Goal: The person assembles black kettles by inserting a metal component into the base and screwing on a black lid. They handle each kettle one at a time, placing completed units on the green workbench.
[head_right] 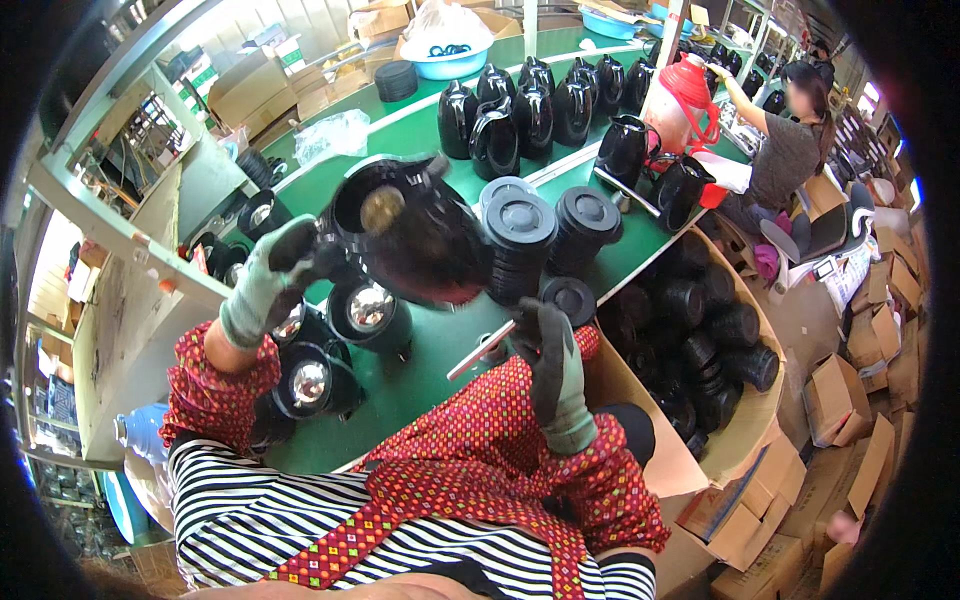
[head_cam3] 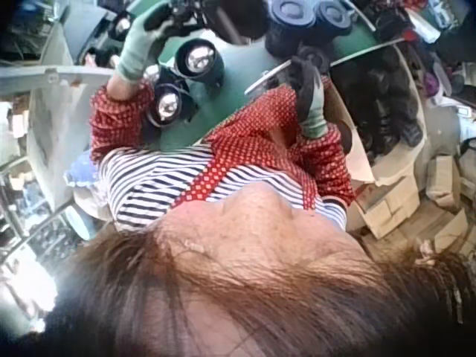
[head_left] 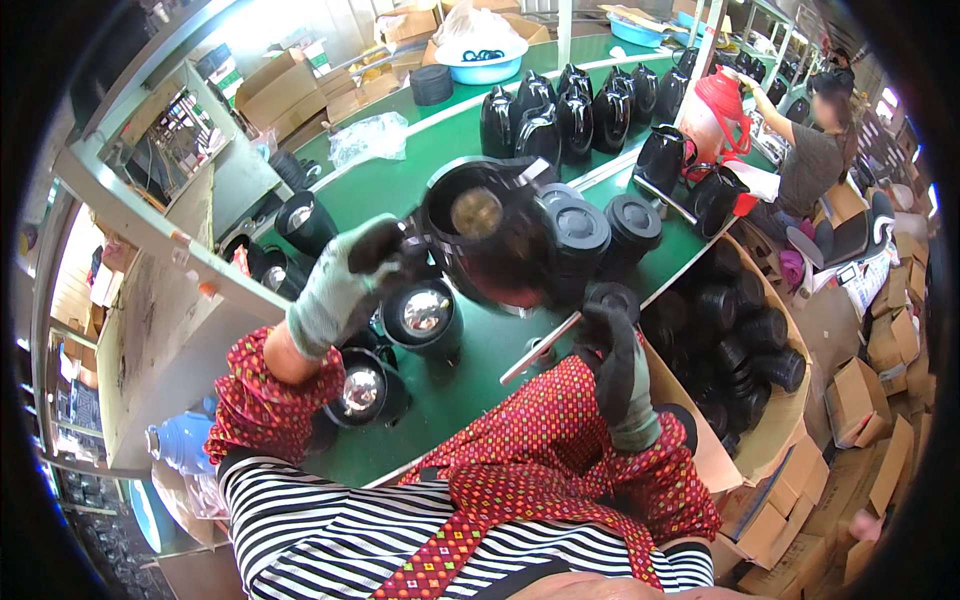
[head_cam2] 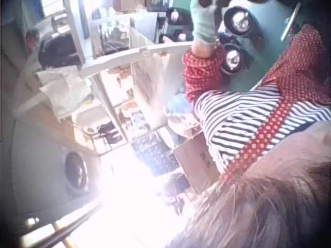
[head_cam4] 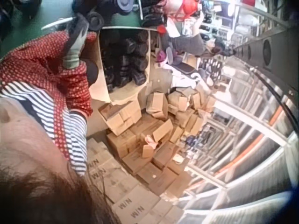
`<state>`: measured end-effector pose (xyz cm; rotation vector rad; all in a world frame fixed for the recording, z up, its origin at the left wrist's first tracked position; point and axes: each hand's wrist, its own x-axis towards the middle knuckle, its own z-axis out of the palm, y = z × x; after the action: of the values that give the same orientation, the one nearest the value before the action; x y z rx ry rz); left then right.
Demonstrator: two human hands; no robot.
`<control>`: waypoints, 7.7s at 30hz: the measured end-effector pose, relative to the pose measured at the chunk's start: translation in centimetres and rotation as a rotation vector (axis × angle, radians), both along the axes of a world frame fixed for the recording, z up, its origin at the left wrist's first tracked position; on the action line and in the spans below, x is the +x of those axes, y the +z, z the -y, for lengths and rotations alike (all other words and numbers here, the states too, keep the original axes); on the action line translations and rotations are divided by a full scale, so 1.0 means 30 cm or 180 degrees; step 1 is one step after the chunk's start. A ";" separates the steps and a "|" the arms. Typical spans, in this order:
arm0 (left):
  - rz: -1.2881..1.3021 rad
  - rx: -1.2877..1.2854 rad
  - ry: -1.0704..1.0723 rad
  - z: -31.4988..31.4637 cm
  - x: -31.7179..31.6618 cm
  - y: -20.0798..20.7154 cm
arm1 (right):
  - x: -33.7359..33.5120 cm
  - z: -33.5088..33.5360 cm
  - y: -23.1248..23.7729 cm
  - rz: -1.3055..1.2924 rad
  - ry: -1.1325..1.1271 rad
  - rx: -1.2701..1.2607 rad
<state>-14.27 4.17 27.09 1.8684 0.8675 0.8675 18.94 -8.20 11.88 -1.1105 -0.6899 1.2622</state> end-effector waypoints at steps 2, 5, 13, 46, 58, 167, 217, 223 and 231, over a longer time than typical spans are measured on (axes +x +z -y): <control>0.0731 -0.0851 -0.0044 -0.183 -0.004 -0.071 | 0.028 0.028 -0.139 0.0887 -0.0043 0.0253; 0.0742 -0.1061 0.0921 -0.445 0.158 -0.175 | 0.026 0.076 -0.281 0.1132 -0.0559 0.0074; 0.0478 -0.1266 0.1722 -1.128 0.300 -0.767 | -0.001 0.080 -0.289 0.3866 -0.0126 0.1115; -0.3706 0.2887 0.1197 -0.585 -0.196 -0.138 | 0.002 -0.113 0.054 0.2947 0.0302 0.1368; -0.2324 0.4359 -0.2004 0.252 0.466 0.105 | 0.157 0.100 0.428 0.0333 0.1203 0.0190; 0.1190 -0.2654 -0.2298 0.291 0.664 -0.716 | 0.317 0.601 0.150 0.3634 -0.0341 0.1768; 0.1366 -0.1248 -0.1345 0.308 0.657 -0.671 | 0.249 0.623 0.099 0.2241 -0.1191 0.1728; -0.0101 0.2876 -0.1501 0.323 0.662 -0.275 | 0.290 0.647 0.090 -0.0792 -0.0346 0.0450; 0.1407 -0.1818 -0.2222 0.258 0.621 -0.780 | 0.267 0.602 0.144 0.2338 -0.0954 0.1864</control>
<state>4.37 -3.57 3.69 1.2570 0.1235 0.4819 26.96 -26.26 16.20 -1.1085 -1.2836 0.3180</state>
